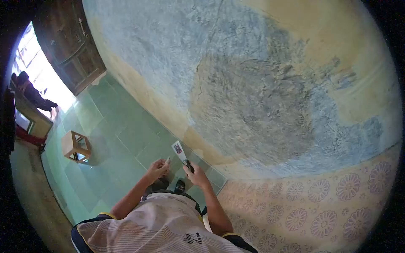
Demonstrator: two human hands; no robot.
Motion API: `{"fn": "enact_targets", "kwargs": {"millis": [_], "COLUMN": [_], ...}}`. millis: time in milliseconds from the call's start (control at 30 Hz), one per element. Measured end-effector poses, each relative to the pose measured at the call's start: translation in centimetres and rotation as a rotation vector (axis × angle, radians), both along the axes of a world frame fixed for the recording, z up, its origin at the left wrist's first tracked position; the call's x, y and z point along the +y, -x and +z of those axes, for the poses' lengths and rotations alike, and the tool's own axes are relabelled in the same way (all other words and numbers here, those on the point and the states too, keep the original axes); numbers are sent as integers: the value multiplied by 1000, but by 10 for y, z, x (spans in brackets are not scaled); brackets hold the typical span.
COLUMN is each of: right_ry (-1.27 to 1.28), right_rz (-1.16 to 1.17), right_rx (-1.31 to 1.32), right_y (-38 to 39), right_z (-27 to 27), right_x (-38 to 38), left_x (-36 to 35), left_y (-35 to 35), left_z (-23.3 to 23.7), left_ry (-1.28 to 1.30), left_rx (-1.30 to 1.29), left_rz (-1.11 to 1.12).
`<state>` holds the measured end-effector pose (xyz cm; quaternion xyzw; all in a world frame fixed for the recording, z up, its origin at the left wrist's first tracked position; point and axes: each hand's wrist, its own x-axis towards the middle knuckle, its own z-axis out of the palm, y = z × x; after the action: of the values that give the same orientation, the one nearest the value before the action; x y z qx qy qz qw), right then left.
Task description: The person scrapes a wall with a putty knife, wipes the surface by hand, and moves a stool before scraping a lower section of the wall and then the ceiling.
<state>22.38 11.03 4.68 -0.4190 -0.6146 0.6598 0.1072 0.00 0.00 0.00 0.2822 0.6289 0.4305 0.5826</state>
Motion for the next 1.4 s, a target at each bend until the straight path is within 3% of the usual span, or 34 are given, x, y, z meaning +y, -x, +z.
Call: {"fn": "enact_targets", "kwargs": {"millis": [67,100,167,233,333,433,500,633,700,733,800,900,1067,1200,1400], "right_ry": [-101,-128,-159,-198,119,127,161,232,235,253,284,252,27,-166,-125], "right_rz": [-2,13,-14,-7,-122,-149,-185,-322,-333,-348,-395,-416,-383,-383,-413], "right_rx": [47,-26,96,78,52,71,61,204,198,263,338,396,420,394,350], "right_y": [4,-5,13,30,54,73,87,119,131,136,147,156,153,139,107], "right_z": [5,1,-14,-1,12,11,20,56,65,69,84,114,150,165,183], "right_x": [-2,1,-10,-19,-23,-11,0,21,33,38,46,59,89,114,139], "left_x": [5,16,16,22,33,36,39,62,75,82,99,130,191,227,256], "left_y": [-7,-24,-17,-11,3,29,47,69,78,82,88,90,89,74,48], "left_z": [2,-2,20,10,2,15,35,33,37,48,76,125,163,175,174], "left_ry": [-169,-193,-230,-248,-269,-242,-243,-367,-481,-481,-662,-822,-941,-989,-991], "left_rx": [-53,-127,-172,-236,-370,-472,-59,7,245,239,581,619,809,772,824], "left_rz": [90,105,183,289,442,451,226,315,332,327,247,117,-62,-134,-159]}}
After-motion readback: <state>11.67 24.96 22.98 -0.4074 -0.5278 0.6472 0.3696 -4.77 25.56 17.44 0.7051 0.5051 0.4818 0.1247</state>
